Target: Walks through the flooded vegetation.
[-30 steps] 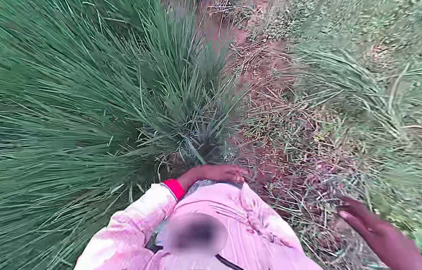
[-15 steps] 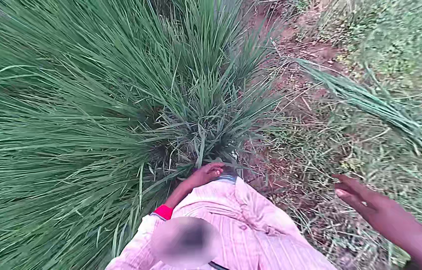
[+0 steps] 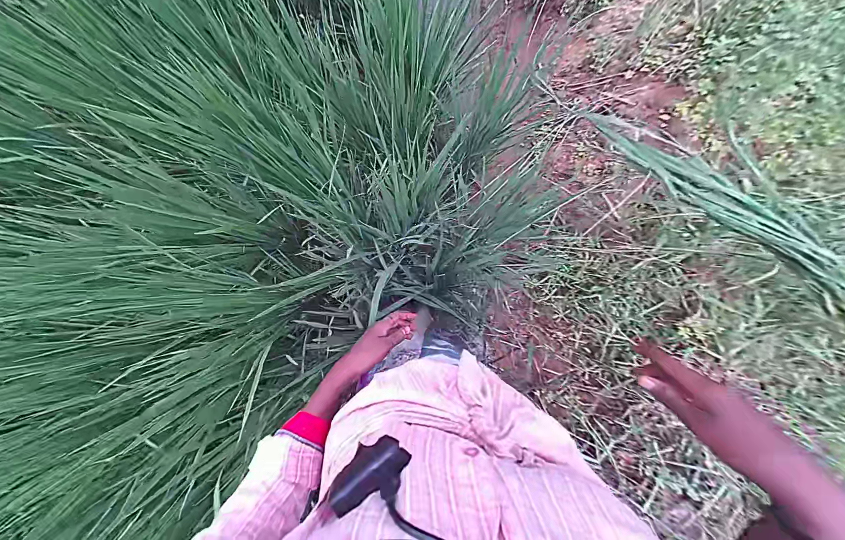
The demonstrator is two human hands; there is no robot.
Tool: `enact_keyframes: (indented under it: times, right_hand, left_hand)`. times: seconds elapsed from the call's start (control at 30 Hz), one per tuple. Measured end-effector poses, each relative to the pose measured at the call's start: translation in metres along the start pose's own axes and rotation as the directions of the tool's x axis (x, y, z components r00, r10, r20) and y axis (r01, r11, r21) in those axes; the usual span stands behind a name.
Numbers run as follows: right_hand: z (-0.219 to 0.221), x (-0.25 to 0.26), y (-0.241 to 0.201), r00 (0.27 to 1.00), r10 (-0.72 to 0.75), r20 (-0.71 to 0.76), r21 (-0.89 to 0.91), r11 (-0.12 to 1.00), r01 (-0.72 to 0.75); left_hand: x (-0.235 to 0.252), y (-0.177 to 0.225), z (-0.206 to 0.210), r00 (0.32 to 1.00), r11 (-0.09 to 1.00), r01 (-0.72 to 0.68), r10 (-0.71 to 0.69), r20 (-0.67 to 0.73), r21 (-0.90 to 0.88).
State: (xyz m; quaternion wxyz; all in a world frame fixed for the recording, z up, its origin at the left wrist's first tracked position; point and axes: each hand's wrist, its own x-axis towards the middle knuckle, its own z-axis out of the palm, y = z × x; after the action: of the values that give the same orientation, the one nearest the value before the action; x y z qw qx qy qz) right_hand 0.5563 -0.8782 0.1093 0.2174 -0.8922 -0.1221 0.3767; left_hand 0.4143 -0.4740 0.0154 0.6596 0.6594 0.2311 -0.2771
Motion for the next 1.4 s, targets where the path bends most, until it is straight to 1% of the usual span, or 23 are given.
enact_keyframes:
  times: [0.13, 0.2, 0.37, 0.47, 0.53, 0.6, 0.73, 0.8, 0.87, 0.93, 1.0, 1.07, 1.13, 1.17, 1.27, 1.4]
  right_hand:
    - [-0.006, 0.015, -0.011, 0.999, 0.031, -0.034, 0.013, 0.999, -0.031]
    - [-0.010, 0.029, -0.023, 0.998, 0.066, -0.003, 0.008, 0.998, -0.066]
    - [-0.035, 0.083, -0.077, 0.990, 0.090, 0.110, -0.059, 0.995, -0.084]
    - [-0.059, 0.119, -0.112, 0.985, 0.090, 0.144, -0.112, 0.991, -0.074]
    - [-0.075, 0.135, -0.134, 0.981, 0.118, 0.153, -0.134, 0.986, -0.098]
    - [-0.087, 0.148, -0.159, 0.970, 0.180, 0.161, -0.144, 0.977, -0.157]
    - [-0.096, 0.168, -0.194, 0.970, 0.187, 0.155, -0.151, 0.975, -0.164]
    - [-0.097, 0.178, -0.209, 0.969, 0.197, 0.152, -0.164, 0.971, -0.172]
    - [-0.099, 0.190, -0.224, 0.973, 0.178, 0.146, -0.184, 0.971, -0.150]
    - [-0.102, 0.198, -0.236, 0.981, 0.145, 0.129, -0.205, 0.972, -0.117]
    - [-0.104, 0.205, -0.242, 0.988, 0.118, 0.095, -0.218, 0.971, -0.095]
    - [-0.106, 0.211, -0.247, 0.995, 0.078, 0.066, -0.230, 0.971, -0.061]
    - [-0.108, 0.218, -0.254, 0.998, 0.036, 0.050, -0.234, 0.972, -0.023]
    - [-0.109, 0.221, -0.259, 0.999, 0.020, 0.045, -0.235, 0.972, -0.009]
    - [-0.112, 0.230, -0.273, 0.999, -0.004, 0.036, -0.236, 0.972, 0.012]
    - [-0.116, 0.237, -0.285, 0.999, 0.014, 0.038, -0.241, 0.971, -0.004]
  left_hand:
    - [0.030, 0.017, -0.012, 0.994, 1.000, 0.019, -0.019, 0.106, 0.003]
    - [0.046, 0.025, -0.022, 0.987, 1.000, 0.026, -0.026, 0.157, 0.005]
    - [0.088, 0.038, -0.061, 0.967, 0.997, 0.002, 0.017, 0.255, -0.077]
    - [0.107, 0.047, -0.091, 0.943, 0.998, -0.011, 0.032, 0.332, -0.066]
    - [0.114, 0.050, -0.112, 0.920, 0.998, -0.020, 0.043, 0.391, -0.062]
    - [0.120, 0.052, -0.131, 0.904, 0.997, -0.039, 0.062, 0.423, -0.062]
    - [0.137, 0.053, -0.165, 0.875, 0.999, -0.046, 0.044, 0.483, -0.009]
    - [0.140, 0.052, -0.179, 0.872, 0.999, -0.050, 0.037, 0.488, 0.014]
    - [0.140, 0.059, -0.195, 0.877, 0.999, -0.042, 0.030, 0.479, 0.014]
    - [0.135, 0.070, -0.209, 0.884, 0.999, -0.018, 0.032, 0.467, -0.034]
    - [0.130, 0.081, -0.225, 0.904, 0.998, 0.003, 0.027, 0.426, -0.069]
    - [0.124, 0.092, -0.248, 0.923, 0.999, 0.046, -0.033, 0.383, -0.025]
    - [0.113, 0.105, -0.270, 0.954, 0.995, 0.103, -0.098, 0.284, -0.002]
    - [0.107, 0.109, -0.280, 0.969, 0.995, 0.103, -0.097, 0.228, -0.013]
    - [0.090, 0.115, -0.312, 0.996, 0.997, 0.061, -0.058, 0.073, -0.050]
    - [0.071, 0.119, -0.337, 0.994, 0.997, -0.004, -0.004, -0.114, -0.071]
